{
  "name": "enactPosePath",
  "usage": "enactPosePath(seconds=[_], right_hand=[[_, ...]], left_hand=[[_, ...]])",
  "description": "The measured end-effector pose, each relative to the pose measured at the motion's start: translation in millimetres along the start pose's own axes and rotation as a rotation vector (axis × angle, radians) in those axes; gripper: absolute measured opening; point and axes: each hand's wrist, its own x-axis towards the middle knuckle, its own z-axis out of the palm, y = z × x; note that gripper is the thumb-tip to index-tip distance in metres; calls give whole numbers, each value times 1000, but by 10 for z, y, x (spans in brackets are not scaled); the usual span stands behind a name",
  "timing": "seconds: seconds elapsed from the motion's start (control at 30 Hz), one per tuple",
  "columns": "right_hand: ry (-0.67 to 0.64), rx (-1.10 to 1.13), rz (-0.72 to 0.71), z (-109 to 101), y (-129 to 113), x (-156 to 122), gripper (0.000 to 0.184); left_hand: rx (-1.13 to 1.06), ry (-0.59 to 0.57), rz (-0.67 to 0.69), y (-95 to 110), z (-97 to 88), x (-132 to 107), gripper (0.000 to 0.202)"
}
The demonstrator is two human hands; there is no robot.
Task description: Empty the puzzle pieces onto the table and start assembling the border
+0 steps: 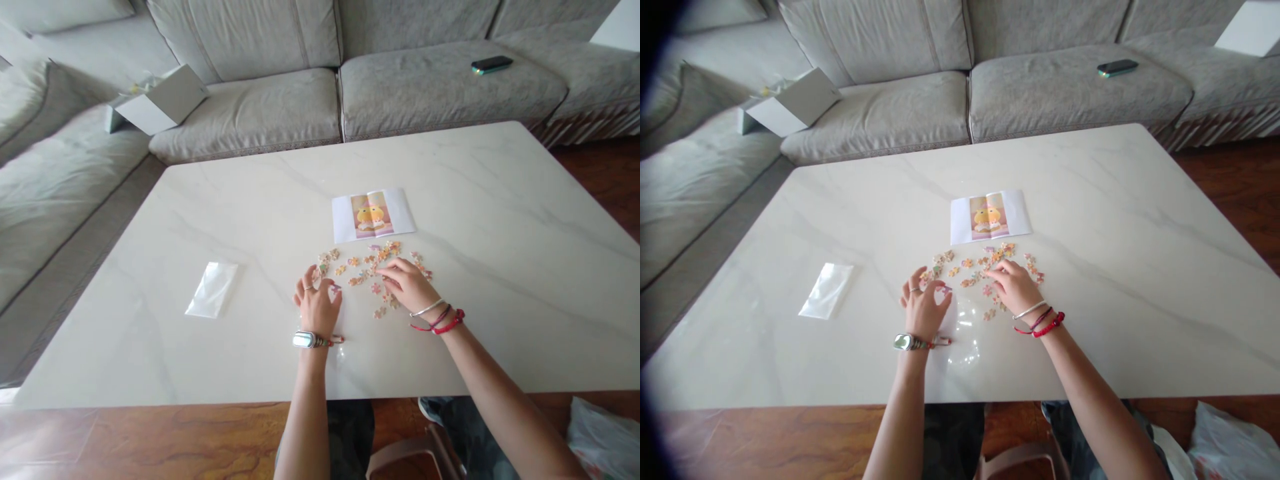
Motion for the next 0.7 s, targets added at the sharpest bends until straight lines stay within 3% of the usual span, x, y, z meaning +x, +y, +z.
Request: enactPosePath(seconds=[0.1, 0.2, 0.3, 0.53, 0.7], right_hand=[[30, -30, 70, -94, 161, -43, 22], [47, -48, 118, -148, 330, -89, 19], [32, -52, 109, -142, 402, -113, 18], [17, -58, 177, -276, 537, -212, 16], [-47, -10, 157, -293, 496, -279, 13]], left_hand=[[4, 68, -158, -150, 14, 82, 17], [-27, 75, -162, -201, 17, 130, 18], [-55, 109, -143, -96, 6, 125, 22], [-191, 121, 178, 380, 118, -8, 20], [-255, 55, 316, 559, 237, -57, 17]])
